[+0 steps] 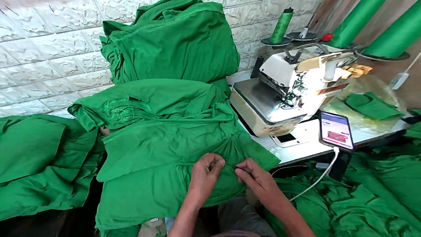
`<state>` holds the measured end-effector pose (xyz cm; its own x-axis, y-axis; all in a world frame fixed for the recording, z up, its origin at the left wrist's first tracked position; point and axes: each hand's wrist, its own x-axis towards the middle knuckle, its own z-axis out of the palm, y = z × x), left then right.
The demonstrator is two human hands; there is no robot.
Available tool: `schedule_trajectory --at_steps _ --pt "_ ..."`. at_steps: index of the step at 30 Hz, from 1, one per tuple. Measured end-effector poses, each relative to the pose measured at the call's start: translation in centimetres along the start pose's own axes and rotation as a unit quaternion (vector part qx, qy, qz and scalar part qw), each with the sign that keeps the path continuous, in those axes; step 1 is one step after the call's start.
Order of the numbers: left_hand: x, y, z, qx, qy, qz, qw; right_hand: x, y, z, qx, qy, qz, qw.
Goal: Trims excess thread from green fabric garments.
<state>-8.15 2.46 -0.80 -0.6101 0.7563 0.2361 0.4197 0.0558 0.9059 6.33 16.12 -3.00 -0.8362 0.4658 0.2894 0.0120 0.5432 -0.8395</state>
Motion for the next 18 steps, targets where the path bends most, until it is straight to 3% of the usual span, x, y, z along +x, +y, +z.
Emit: schedule_trajectory --at_steps 8,18 --pt "0.0 -0.3 -0.1 -0.028 -0.001 0.018 0.999 0.4 -1.1 0.6 -0.188 0.016 -0.017 0.982" --pt "-0.1 -0.5 0.1 -0.042 0.011 0.026 0.999 0.7 -2.0 1.4 -0.27 0.05 -0.065 0.959"
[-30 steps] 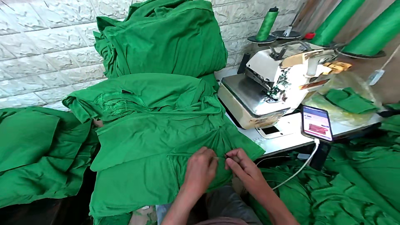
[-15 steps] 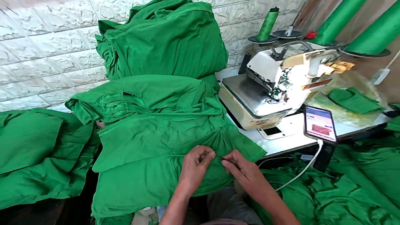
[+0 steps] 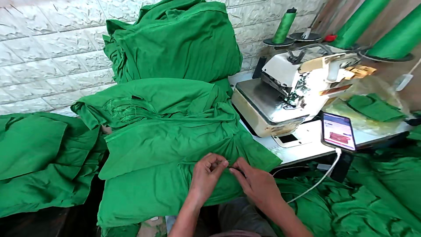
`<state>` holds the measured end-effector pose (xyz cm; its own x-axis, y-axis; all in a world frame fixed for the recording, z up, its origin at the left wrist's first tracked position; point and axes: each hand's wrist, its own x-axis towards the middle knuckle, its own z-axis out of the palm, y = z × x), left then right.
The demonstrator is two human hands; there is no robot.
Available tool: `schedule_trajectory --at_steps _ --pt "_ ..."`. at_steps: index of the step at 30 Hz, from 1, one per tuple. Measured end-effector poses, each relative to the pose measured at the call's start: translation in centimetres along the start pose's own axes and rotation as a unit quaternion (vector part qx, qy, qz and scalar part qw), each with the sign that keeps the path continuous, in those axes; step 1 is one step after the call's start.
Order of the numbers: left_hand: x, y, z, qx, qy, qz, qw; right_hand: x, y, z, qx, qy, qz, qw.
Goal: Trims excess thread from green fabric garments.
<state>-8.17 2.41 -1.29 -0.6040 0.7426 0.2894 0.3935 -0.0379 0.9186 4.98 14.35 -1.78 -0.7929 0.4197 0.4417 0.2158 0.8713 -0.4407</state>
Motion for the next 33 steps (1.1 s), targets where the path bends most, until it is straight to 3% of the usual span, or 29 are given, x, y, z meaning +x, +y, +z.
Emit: schedule_trajectory --at_steps 4,7,9,11,12,13,16,18,20,22,26,33 --pt "-0.6 -0.3 -0.6 -0.05 0.012 0.039 0.998 -0.2 0.9 0.0 0.076 -0.012 0.016 0.997" --pt "-3.1 0.4 -2.3 0.026 -0.017 0.083 0.996 -0.9 2.3 -0.5 0.236 -0.027 0.057 0.97" --pt "-5.6 1.3 -4.2 0.125 -0.124 0.054 0.983 -1.7 2.9 -0.7 0.3 -0.01 0.075 0.951" --pt "-7.3 2.7 -5.7 0.166 -0.281 -0.04 0.944 -2.6 3.3 -0.6 0.32 0.016 0.082 0.944" --pt "-7.5 3.1 -5.9 0.176 -0.315 -0.063 0.93 -2.9 3.3 -0.5 0.324 0.03 0.083 0.942" --pt "-7.5 3.3 -5.7 0.184 -0.301 -0.047 0.935 -3.1 3.2 -0.5 0.327 0.046 0.082 0.94" --pt "-5.7 3.4 -3.8 0.177 -0.133 0.081 0.972 -3.3 2.1 -0.5 0.339 0.082 0.071 0.934" --pt "-3.3 3.4 -2.1 0.211 -0.041 0.121 0.969 -3.2 1.4 -0.6 0.354 0.089 0.05 0.93" --pt "-1.0 2.5 -0.6 0.299 -0.002 0.141 0.944 -3.1 1.1 -0.6 0.356 0.082 0.029 0.93" --pt "0.4 1.7 -0.1 0.337 -0.04 0.121 0.933 -3.1 1.1 -0.3 0.333 0.077 0.025 0.939" --pt "1.1 1.7 -0.3 0.228 -0.13 0.041 0.964 -3.3 1.9 0.4 0.238 0.091 0.04 0.966" --pt "0.7 0.7 -1.3 0.104 -0.167 0.006 0.98 -3.4 1.8 1.2 0.14 0.121 0.0 0.983"
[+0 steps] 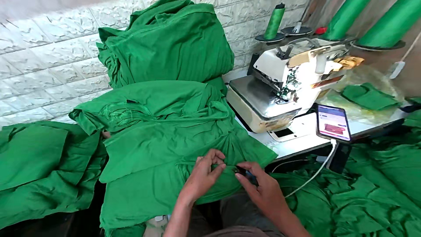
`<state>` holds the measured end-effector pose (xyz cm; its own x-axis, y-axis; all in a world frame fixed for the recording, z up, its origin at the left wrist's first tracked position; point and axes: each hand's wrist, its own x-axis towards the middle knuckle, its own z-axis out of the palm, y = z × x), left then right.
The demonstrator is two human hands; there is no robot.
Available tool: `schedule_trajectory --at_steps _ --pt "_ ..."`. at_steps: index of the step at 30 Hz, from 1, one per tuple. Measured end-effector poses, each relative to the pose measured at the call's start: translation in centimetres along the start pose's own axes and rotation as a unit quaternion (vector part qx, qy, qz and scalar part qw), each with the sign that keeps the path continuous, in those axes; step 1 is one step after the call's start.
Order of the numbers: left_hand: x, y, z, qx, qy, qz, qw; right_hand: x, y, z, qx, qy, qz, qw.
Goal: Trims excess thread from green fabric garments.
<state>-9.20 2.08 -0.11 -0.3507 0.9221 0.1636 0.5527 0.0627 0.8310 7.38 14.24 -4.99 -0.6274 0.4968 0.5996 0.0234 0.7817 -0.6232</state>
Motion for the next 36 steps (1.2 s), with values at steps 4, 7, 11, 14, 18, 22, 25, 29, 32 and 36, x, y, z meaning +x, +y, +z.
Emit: schedule_trajectory --at_steps 4,7,11,14,18,22,25,29,32,36 --pt "0.2 -0.1 0.1 -0.016 0.009 -0.008 1.0 0.2 -0.2 0.2 -0.033 0.004 -0.026 0.999" --pt "0.1 0.0 0.2 -0.027 0.012 -0.016 0.999 0.3 -0.2 0.4 -0.054 0.002 -0.041 0.998" --pt "0.2 0.1 0.0 -0.036 0.008 -0.017 0.999 0.4 -0.3 0.8 -0.071 0.01 -0.044 0.996" --pt "0.2 0.2 0.0 -0.043 0.004 -0.02 0.999 0.5 -0.3 1.2 -0.068 0.013 -0.047 0.996" --pt "0.2 0.2 -0.1 -0.061 0.001 -0.027 0.998 0.6 -0.4 1.4 0.057 0.011 -0.023 0.998" --pt "0.2 0.3 -0.1 -0.074 0.001 -0.043 0.996 1.0 -0.9 0.8 0.312 0.031 0.058 0.948" --pt "0.4 0.5 -0.2 -0.074 0.002 -0.058 0.996 1.0 -0.3 0.7 0.269 0.028 0.068 0.96" --pt "0.7 1.0 -0.3 -0.075 0.001 -0.085 0.994 0.4 0.3 0.4 0.144 -0.004 0.05 0.988" --pt "0.8 1.0 -0.4 -0.07 -0.004 -0.091 0.993 0.1 0.4 0.4 0.098 -0.019 0.019 0.995" --pt "0.9 1.2 -0.4 -0.066 -0.001 -0.099 0.993 0.2 -0.4 0.6 0.025 0.015 -0.009 1.0"
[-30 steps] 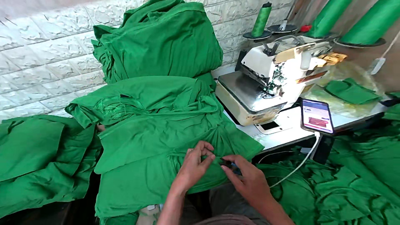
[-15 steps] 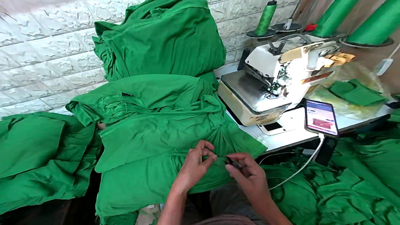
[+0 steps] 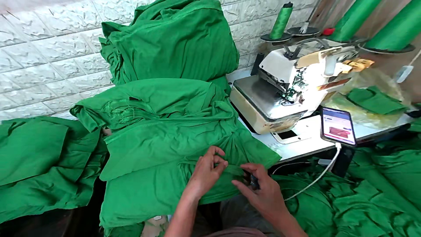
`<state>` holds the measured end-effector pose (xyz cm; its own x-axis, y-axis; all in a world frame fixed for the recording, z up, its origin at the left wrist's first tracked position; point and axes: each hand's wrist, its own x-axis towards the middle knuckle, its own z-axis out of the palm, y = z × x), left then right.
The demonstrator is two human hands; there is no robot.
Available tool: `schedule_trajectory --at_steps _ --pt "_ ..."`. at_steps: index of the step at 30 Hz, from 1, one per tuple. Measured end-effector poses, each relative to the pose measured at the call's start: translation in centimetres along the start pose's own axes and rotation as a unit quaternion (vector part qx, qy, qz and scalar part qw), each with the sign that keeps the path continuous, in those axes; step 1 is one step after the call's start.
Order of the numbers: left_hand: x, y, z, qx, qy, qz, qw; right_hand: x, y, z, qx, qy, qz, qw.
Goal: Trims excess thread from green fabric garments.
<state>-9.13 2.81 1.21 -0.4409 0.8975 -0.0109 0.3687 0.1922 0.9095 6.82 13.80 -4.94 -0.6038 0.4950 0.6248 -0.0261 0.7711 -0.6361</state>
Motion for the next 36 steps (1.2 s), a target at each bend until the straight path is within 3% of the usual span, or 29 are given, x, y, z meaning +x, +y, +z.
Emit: schedule_trajectory --at_steps 6,9,13,20,23,29,33,36 --pt "0.0 0.1 -0.3 0.016 -0.006 -0.01 1.0 0.8 -0.4 1.3 -0.079 -0.005 -0.061 0.995" --pt "-0.2 -0.6 -0.2 0.021 -0.003 0.044 0.999 1.4 -0.4 1.7 -0.072 -0.001 -0.065 0.995" --pt "-0.9 -2.4 0.4 0.031 0.055 0.2 0.978 2.3 -1.1 1.5 0.06 -0.052 0.069 0.994" --pt "-1.2 -1.9 1.5 0.113 0.091 0.17 0.975 3.6 -1.8 0.2 0.281 -0.039 0.125 0.951" --pt "-1.1 -2.3 2.4 0.203 0.155 0.209 0.944 3.7 -1.6 -0.5 0.362 -0.02 0.142 0.921" --pt "-1.1 -2.9 4.2 0.315 0.226 0.275 0.88 2.6 -0.1 -0.6 0.287 -0.092 0.159 0.94" --pt "-1.3 -3.0 4.7 0.243 0.253 0.235 0.906 2.2 0.1 -0.6 0.267 -0.107 0.167 0.943" --pt "-1.5 -2.1 3.8 0.196 0.223 0.171 0.94 2.2 0.3 -0.8 0.27 -0.117 0.168 0.941"
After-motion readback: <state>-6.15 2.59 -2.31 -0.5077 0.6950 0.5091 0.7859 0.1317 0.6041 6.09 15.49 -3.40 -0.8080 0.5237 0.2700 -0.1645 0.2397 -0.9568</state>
